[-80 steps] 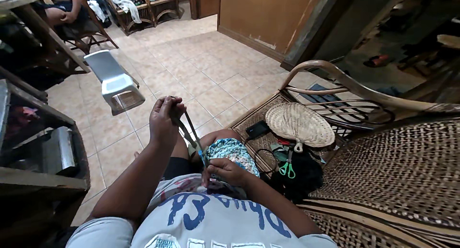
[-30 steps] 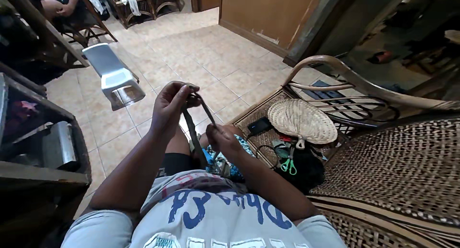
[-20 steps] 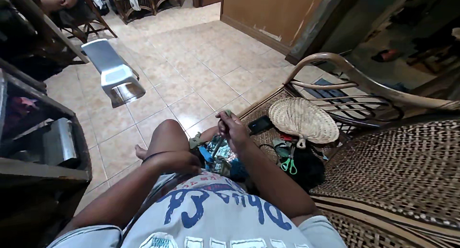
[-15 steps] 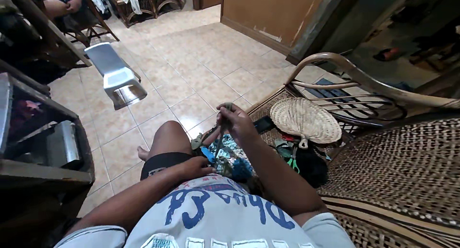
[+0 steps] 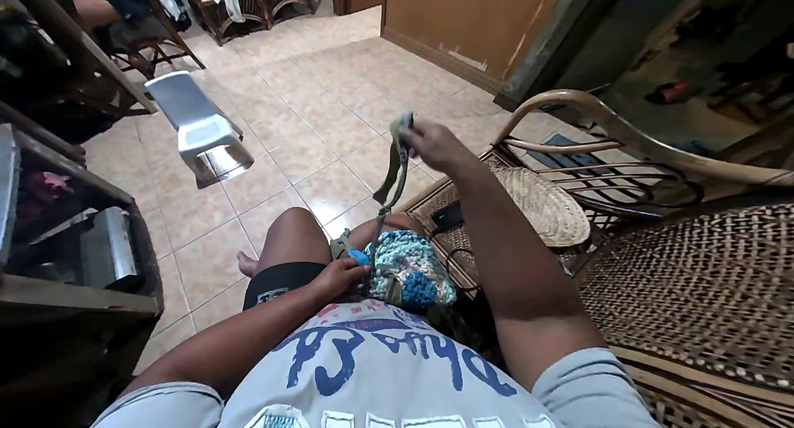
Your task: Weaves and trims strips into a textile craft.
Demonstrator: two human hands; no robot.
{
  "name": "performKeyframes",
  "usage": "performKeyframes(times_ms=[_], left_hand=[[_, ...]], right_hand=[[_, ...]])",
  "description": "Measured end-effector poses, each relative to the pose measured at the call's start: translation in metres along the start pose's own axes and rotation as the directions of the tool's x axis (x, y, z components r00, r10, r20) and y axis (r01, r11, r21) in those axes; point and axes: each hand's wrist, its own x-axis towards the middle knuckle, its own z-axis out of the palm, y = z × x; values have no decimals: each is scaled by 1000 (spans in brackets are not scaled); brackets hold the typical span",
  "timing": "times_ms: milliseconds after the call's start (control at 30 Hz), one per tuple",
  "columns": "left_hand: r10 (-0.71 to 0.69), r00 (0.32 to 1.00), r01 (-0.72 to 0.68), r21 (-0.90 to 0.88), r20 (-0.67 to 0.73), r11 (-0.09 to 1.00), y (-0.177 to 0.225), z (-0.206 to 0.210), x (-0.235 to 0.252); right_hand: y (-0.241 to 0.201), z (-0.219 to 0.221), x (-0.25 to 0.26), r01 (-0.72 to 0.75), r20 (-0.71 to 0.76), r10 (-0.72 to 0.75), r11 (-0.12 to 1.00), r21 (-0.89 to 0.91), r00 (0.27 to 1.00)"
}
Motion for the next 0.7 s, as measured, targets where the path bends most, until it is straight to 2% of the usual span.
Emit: performKeyframes(times_ms=[33,67,100,133,233,300,400,467,500,567,633,700], left_hand=[[-9,1000,9,-4,-6,1000,1,0,0],[-22,1000,22,-5,-16,1000,2,1,-1],[-39,999,39,-2,-30,999,4,2,-2],[-50,998,49,-5,-46,999,4,3,-2],[-43,995,37,-68,-88,997,3,4,0],[-30,994,19,-114,-101,993,3,5,3],[-34,993,21,-122,-111,992,2,7,10],[-31,992,15,-137,-120,990,0,7,15],[-28,992,9,-150,-122,989,0,7,16],[-18,991,-2,-153,-129,988,5,9,14],[-5,992,-13,-136,-127,991,7,11,12],[5,992,-21,-123,-129,992,6,13,12]], right_hand=[[14,4,2,-98,32,111,956,-278,993],[30,12,-1,-151,55,193,891,-428,980],[47,23,-7,-148,88,215,864,-481,973],[62,34,-18,-103,151,190,886,-452,970],[83,78,-72,23,399,57,981,-192,915],[74,104,-113,-43,489,115,987,-157,865],[71,123,-140,-105,454,163,983,-150,876],[78,116,-139,-167,418,114,982,91,901],[80,109,-137,-228,417,102,937,263,903],[80,97,-136,-345,433,86,748,567,897],[76,86,-141,-397,444,57,560,727,894],[68,72,-147,-347,379,45,512,786,924]])
